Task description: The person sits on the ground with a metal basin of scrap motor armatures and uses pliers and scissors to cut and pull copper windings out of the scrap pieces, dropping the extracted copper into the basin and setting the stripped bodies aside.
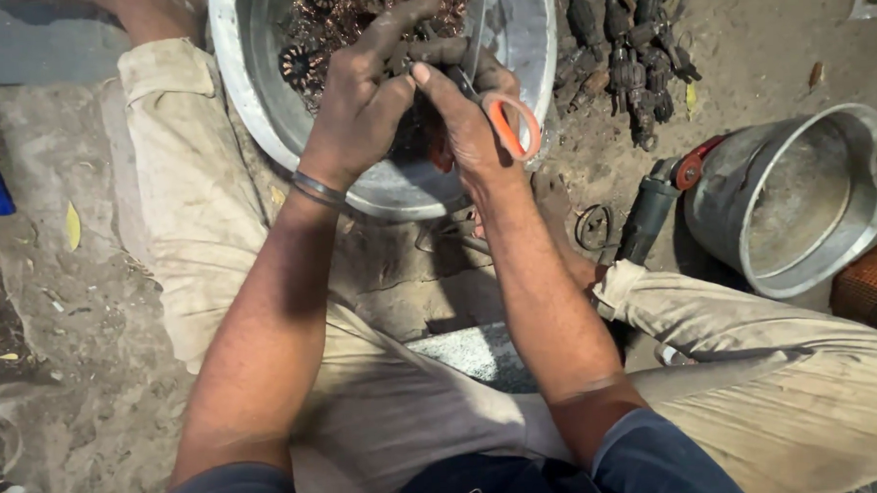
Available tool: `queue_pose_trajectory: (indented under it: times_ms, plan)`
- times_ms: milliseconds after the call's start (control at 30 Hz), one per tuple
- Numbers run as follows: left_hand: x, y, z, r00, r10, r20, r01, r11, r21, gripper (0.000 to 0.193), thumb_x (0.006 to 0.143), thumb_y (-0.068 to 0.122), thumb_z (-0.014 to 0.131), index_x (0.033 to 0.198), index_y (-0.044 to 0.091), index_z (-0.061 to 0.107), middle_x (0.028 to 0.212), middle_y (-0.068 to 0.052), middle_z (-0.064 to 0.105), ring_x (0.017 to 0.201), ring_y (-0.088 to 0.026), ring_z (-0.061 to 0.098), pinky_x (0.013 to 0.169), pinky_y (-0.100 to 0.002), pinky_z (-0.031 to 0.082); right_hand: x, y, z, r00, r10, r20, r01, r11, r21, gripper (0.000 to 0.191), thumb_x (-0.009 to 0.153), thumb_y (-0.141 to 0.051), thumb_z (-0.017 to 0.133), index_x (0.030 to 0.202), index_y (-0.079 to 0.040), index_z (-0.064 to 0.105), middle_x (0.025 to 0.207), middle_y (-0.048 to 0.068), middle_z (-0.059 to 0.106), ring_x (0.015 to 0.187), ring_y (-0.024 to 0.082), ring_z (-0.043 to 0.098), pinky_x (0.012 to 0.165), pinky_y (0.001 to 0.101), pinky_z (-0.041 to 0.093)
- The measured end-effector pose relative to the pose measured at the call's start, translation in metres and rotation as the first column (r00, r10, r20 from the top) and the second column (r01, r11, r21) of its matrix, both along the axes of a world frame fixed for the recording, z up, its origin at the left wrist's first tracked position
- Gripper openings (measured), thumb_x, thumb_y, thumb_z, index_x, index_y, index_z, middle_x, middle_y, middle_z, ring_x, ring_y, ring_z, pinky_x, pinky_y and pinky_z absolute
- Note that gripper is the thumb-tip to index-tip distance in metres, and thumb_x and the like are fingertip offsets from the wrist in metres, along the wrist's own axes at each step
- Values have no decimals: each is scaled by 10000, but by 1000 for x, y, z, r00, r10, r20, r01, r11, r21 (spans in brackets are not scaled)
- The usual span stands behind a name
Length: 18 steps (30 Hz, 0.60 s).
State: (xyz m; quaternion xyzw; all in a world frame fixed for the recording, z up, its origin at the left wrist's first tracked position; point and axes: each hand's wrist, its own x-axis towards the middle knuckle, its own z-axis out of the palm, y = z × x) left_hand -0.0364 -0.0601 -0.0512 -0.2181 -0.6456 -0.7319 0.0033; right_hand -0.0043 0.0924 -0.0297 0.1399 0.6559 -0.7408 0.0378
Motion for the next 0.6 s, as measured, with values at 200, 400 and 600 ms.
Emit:
queue_pose_trajectory:
  times_ms: [200,400,600]
  plan:
    - [4,-1,-11,995,-66,73,64,997,31,540,927,10,519,1467,-19,519,1319,-167,747,1261,-228,722,1150,-336,522,2,15,-9,987,81,-141,-58,985,164,169,963,-78,745,1111,1,725,980,59,751,896,134,697,831,290,580]
    - [0,5,-13,998,51,-45,-56,992,-115,329,965,12,603,1285,-27,663,1205,-178,753,1125,-232,756,996,-351,605,4,10,-5,942,110,-318,87,834,545,149,982,-119,740,1067,-3,705,919,41,731,828,125,672,761,274,556]
    - [4,10,-21,932,-43,361,19,997,69,262,986,79,622,1219,-30,674,913,-91,726,692,-95,662,623,-250,549,11,8,-11,965,-22,-263,105,946,308,182,1004,-180,726,1089,-22,694,927,50,730,826,121,669,758,281,560]
